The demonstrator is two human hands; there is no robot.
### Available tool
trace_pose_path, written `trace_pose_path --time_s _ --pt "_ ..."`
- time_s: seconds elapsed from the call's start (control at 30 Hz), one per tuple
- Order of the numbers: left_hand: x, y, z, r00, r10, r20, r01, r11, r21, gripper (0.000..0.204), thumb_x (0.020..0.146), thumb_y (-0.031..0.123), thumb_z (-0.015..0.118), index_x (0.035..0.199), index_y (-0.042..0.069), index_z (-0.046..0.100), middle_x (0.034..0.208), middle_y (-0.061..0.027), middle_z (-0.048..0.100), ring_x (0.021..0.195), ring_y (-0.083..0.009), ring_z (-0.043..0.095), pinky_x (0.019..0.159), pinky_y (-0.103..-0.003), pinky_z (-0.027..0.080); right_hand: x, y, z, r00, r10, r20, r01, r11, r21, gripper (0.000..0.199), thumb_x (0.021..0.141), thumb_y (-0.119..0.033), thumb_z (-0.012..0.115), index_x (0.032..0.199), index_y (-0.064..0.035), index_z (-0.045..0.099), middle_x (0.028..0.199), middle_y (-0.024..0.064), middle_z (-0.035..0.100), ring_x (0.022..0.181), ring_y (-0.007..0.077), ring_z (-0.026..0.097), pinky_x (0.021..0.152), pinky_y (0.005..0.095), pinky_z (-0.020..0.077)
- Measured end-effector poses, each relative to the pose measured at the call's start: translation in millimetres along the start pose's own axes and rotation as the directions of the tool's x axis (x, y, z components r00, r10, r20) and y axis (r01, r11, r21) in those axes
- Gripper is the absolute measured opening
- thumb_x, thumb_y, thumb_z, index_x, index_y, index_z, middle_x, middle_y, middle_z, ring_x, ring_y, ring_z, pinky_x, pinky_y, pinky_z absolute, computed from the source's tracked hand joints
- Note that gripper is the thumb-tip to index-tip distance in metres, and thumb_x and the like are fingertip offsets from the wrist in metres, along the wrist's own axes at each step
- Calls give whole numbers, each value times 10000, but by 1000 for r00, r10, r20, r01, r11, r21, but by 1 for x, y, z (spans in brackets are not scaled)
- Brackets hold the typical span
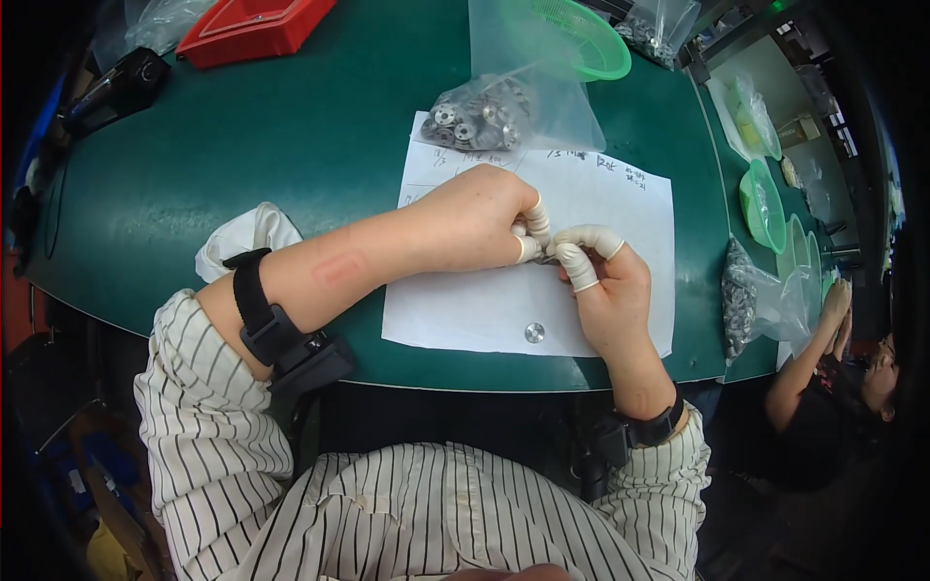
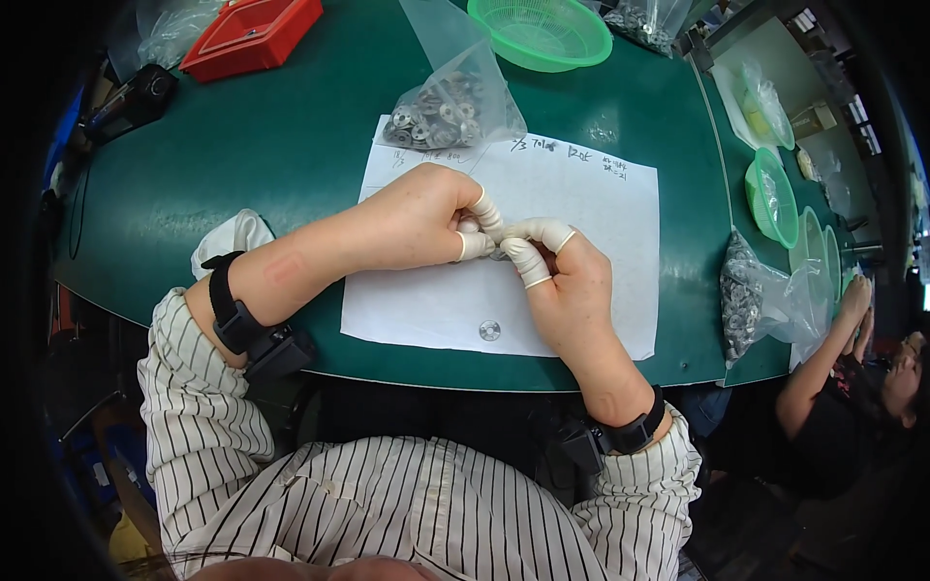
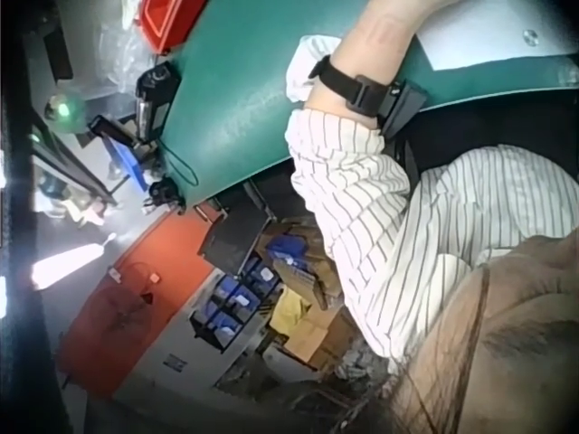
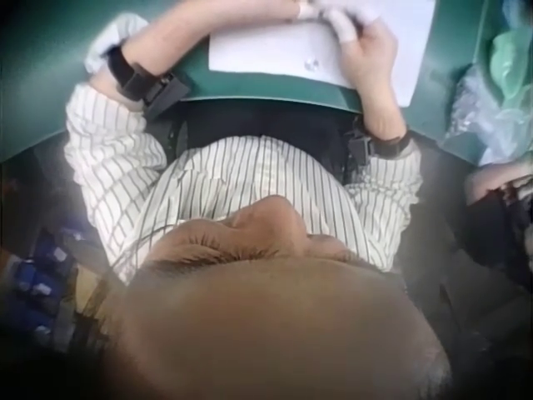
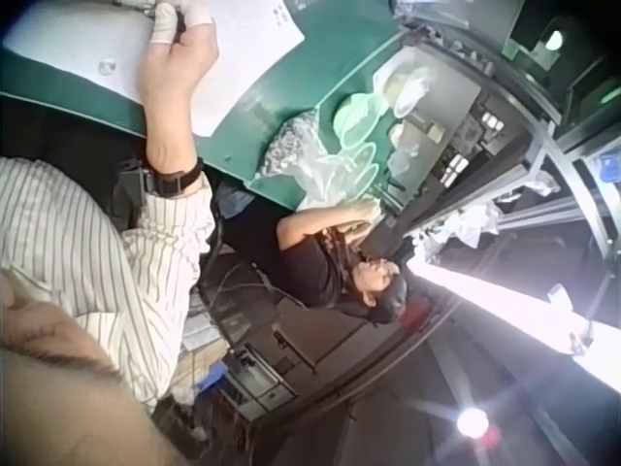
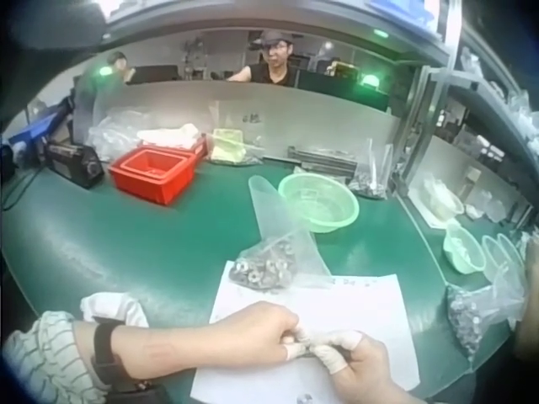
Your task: Packing small metal components into small plastic zip-lock bags at a workstation.
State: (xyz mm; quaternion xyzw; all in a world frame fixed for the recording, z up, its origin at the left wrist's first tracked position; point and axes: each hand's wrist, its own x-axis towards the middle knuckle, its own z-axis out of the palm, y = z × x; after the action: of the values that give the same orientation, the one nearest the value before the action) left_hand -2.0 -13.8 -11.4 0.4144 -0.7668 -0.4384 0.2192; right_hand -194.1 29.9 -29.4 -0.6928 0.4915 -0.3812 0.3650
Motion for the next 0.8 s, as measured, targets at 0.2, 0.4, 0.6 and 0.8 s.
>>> trace_pose_path --time_s 0.2,0.4,0.6,0.8 --pt "-1 1 -1 1000 6 12 -7 999 33 157 727 56 635 863 -8 683 632 -81 593 558 -134 523 537 -274 431 2 -3 3 937 -348 36 344 894 -286 62 851 -55 626 908 -33 620 772 57 621 650 135 572 574 245 451" --pt "1 -2 -1 1000 2 19 -2 1000 22 179 721 54 628 882 -6 680 642 -90 601 565 -146 543 537 -280 436 7 -4 6 900 -432 65 424 827 -369 68 821 -55 645 881 -36 621 730 88 605 638 203 584 584 278 464" --pt "0 3 -3 1000 9 26 -11 997 78 172 721 66 640 872 -8 676 644 -91 595 567 -150 547 533 -282 433 4 -5 4 891 -443 99 441 791 -424 69 821 -62 646 881 -36 624 736 91 606 631 207 580 584 286 464" --pt "-3 3 4 991 133 -9 -130 979 159 142 719 83 669 832 -2 668 652 -96 586 568 -174 543 539 -294 429 -1 3 0 992 -99 -79 92 992 -84 88 879 -73 597 953 -26 608 788 34 618 642 99 543 561 223 438"
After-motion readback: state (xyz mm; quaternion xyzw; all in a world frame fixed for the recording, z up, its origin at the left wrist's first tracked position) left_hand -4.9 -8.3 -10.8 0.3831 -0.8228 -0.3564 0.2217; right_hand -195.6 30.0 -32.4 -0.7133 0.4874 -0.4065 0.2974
